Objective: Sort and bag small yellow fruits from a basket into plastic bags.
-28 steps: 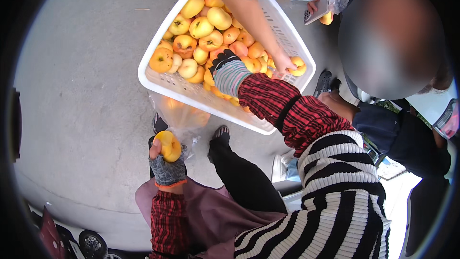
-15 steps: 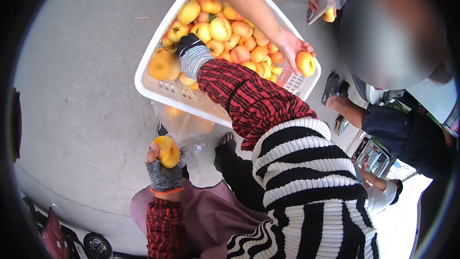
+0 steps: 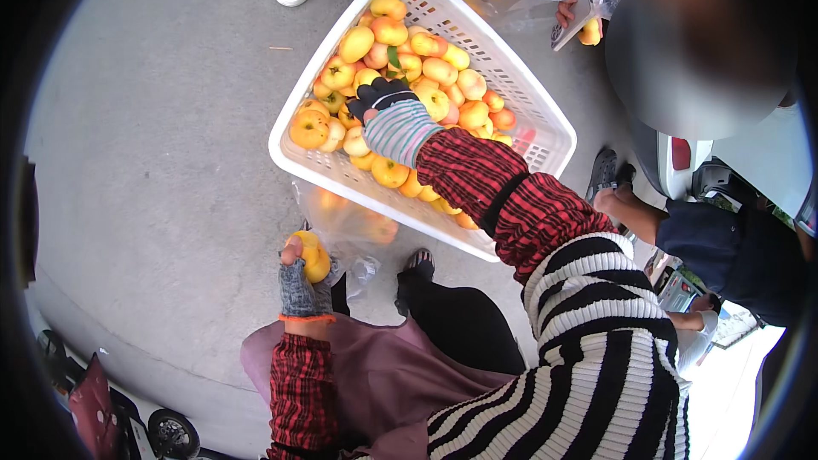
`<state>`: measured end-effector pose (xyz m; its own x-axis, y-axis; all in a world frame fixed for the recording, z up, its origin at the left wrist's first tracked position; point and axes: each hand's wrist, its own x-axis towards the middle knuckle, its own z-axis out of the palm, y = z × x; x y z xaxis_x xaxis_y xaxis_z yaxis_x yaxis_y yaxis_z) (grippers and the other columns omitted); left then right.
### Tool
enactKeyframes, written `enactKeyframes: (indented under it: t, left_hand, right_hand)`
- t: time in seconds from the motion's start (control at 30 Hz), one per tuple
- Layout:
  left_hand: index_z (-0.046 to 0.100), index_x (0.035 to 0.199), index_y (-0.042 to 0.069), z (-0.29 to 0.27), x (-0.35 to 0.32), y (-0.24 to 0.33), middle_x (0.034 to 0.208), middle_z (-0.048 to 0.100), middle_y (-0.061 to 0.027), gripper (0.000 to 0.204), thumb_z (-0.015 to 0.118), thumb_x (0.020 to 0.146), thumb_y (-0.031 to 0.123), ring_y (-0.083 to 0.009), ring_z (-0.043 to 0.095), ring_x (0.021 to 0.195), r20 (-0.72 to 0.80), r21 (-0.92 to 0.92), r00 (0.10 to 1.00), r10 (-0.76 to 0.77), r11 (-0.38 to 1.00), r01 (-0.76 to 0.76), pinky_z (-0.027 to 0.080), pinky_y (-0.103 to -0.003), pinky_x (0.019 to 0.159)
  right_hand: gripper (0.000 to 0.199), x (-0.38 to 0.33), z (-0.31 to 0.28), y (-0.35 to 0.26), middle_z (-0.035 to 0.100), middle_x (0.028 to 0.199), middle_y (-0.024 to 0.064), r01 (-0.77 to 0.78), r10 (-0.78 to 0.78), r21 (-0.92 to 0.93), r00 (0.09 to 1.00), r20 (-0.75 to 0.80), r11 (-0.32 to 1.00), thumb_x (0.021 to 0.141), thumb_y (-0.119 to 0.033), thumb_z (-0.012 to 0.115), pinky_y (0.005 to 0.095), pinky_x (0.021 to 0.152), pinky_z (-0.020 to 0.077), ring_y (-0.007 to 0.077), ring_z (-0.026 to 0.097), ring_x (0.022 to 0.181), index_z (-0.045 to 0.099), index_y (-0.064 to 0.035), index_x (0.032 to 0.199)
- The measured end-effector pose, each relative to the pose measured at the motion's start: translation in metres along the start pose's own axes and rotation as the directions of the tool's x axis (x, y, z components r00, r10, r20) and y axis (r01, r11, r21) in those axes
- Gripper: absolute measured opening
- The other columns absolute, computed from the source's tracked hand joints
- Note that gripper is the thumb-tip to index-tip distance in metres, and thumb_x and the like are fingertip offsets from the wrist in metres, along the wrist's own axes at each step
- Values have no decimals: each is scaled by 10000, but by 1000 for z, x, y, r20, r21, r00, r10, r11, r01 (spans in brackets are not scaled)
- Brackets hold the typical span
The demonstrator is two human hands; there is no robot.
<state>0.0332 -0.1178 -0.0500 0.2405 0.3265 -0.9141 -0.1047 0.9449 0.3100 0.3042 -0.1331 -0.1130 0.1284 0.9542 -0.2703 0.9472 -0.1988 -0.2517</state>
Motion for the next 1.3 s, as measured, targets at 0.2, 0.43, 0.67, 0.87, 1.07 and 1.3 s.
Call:
enactKeyframes:
  t: [0.2, 0.43, 0.67, 0.87, 1.07, 1.3]
  left_hand:
    - [493, 1126, 37, 11, -4, 4, 919, 543, -49, 531, 629, 731, 366, -152, 566, 764, -62, 55, 998, -10, 998, 13, 491, -270, 604]
    - [505, 1040, 29, 8, 1, -15, 873, 548, -54, 469, 628, 747, 373, -160, 571, 738, -52, 79, 998, -19, 997, 23, 504, -286, 596]
    - [514, 1030, 19, 2, 3, -19, 880, 550, -61, 458, 639, 745, 355, -163, 576, 742, -92, 86, 996, -9, 996, 17, 518, -297, 594]
    - [513, 1026, 20, -1, 11, -24, 883, 550, -63, 453, 640, 744, 352, -163, 573, 738, -48, 62, 997, -59, 996, 62, 517, -299, 596]
    - [520, 1013, 19, -6, 11, -14, 869, 558, -64, 421, 633, 754, 330, -160, 571, 720, -59, 27, 998, -38, 999, 40, 509, -289, 600]
    - [525, 996, 11, -4, 10, -6, 841, 560, -60, 393, 626, 760, 309, -157, 565, 707, -45, 15, 996, -76, 997, 77, 499, -280, 604]
  right_hand:
    - [567, 63, 74, -12, 478, 1169, 195, -421, 427, 109, 903, -43, 900, 708, -238, 606, 419, 912, 396, 356, 473, 1073, 434, -89, 1228]
    - [320, 64, 84, 9, 553, 1019, 166, -387, 416, 186, 895, -160, 903, 788, -164, 518, 407, 754, 472, 300, 575, 900, 545, -135, 1105]
    - [242, 14, 17, -29, 605, 909, 165, -137, 57, 145, 889, 454, 980, 800, -135, 461, 406, 748, 469, 300, 594, 870, 613, -29, 954]
    - [186, 30, 61, 24, 608, 746, 179, -302, 315, 153, 947, -68, 941, 769, -117, 487, 400, 664, 475, 304, 603, 722, 600, 26, 804]
    - [278, 80, 110, -1, 636, 854, 166, -669, 687, 179, 662, -299, 722, 763, -210, 557, 411, 765, 455, 302, 607, 854, 590, -12, 956]
    - [421, 69, 86, 9, 613, 989, 129, -625, 625, -17, 779, 57, 781, 723, -429, 597, 408, 810, 424, 281, 571, 948, 657, -52, 901]
